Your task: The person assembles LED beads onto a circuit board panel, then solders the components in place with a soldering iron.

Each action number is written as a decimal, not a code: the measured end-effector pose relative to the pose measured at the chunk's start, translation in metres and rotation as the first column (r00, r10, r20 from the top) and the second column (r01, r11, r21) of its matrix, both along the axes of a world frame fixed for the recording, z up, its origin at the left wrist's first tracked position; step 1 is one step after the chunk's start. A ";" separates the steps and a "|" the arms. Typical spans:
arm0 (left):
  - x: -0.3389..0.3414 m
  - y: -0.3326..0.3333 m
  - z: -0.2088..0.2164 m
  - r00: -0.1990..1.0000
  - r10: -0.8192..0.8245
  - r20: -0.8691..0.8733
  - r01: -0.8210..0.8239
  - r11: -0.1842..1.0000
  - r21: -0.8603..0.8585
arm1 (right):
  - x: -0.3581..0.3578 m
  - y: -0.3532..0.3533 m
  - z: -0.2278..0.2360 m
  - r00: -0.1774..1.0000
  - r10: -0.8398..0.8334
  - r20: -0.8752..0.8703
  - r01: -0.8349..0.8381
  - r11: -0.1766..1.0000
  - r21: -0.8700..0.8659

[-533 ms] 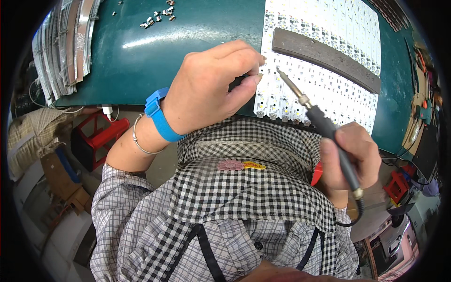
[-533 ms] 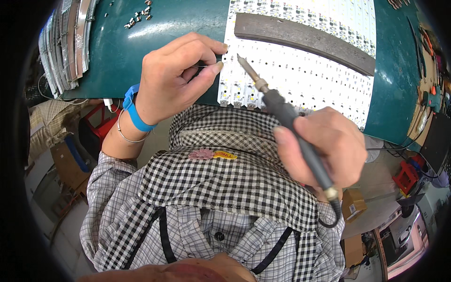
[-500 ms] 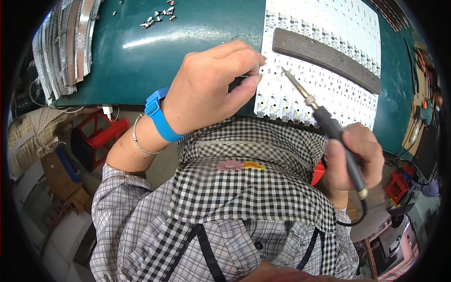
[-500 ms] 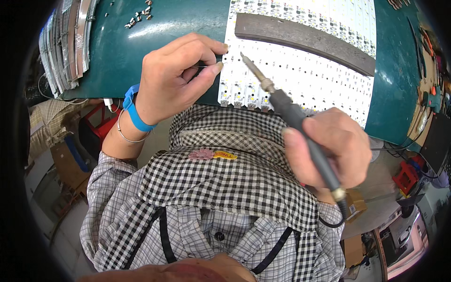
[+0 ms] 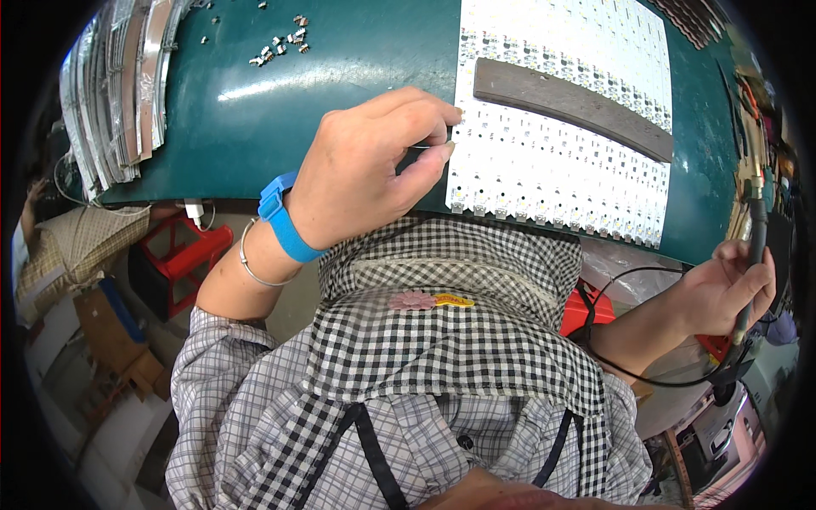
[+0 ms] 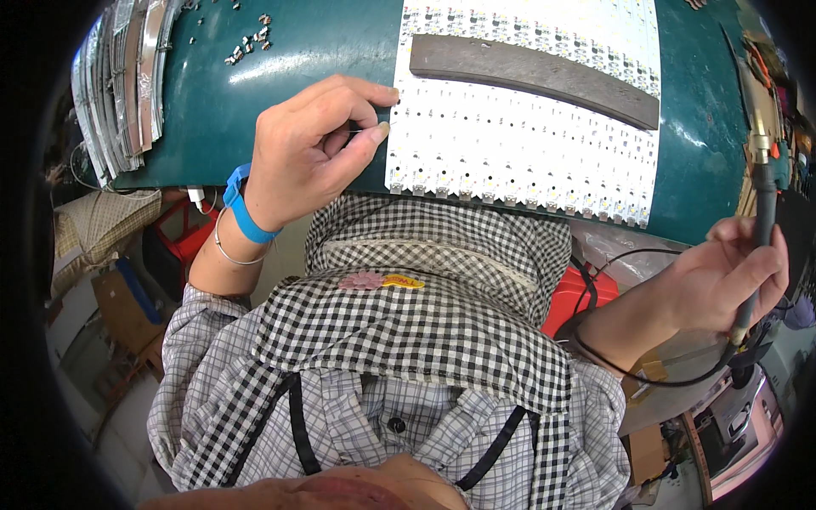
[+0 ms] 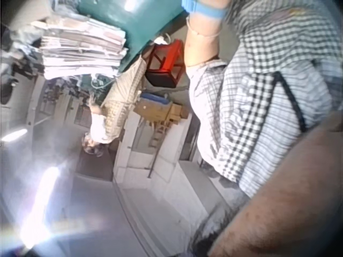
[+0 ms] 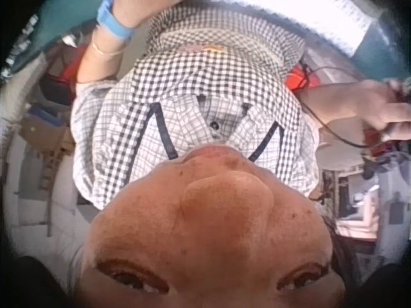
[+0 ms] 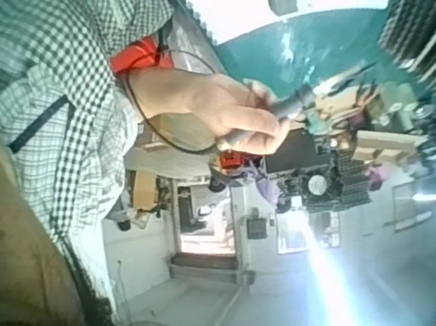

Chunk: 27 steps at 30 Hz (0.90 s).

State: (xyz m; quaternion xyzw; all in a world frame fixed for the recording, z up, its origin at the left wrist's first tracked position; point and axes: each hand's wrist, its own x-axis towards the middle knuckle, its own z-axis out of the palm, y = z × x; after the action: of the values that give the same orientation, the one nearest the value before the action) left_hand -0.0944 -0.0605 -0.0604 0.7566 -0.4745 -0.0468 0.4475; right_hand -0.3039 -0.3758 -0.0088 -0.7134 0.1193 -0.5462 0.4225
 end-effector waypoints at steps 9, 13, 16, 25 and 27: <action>-0.004 0.006 0.007 0.994 0.037 -0.100 -0.032 0.998 0.048 | 0.038 -0.075 0.007 0.941 -0.338 -0.036 0.325 0.925 -0.196; -0.007 0.003 0.009 0.987 0.051 -0.154 -0.044 0.998 0.052 | 0.057 -0.144 0.015 0.953 -0.295 0.069 0.302 0.939 -0.165; -0.011 0.002 0.010 0.981 0.076 -0.180 -0.072 0.997 0.031 | 0.067 -0.193 0.023 0.873 -0.487 -0.043 0.455 0.842 -0.291; -0.013 0.006 0.015 0.972 0.059 -0.227 -0.057 0.998 0.015 | 0.074 -0.307 -0.016 0.536 -0.774 -0.337 0.272 0.536 -0.799; -0.013 0.005 0.014 0.968 0.060 -0.245 -0.063 0.998 -0.006 | 0.087 -0.278 -0.014 0.679 -0.679 -0.278 0.344 0.629 -0.697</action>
State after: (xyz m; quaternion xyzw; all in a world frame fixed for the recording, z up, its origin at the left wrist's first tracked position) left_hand -0.1071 -0.0551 -0.0467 0.7563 -0.3924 -0.1224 0.5090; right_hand -0.2167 -0.6539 -0.0230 -0.8579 0.2577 -0.4413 -0.0527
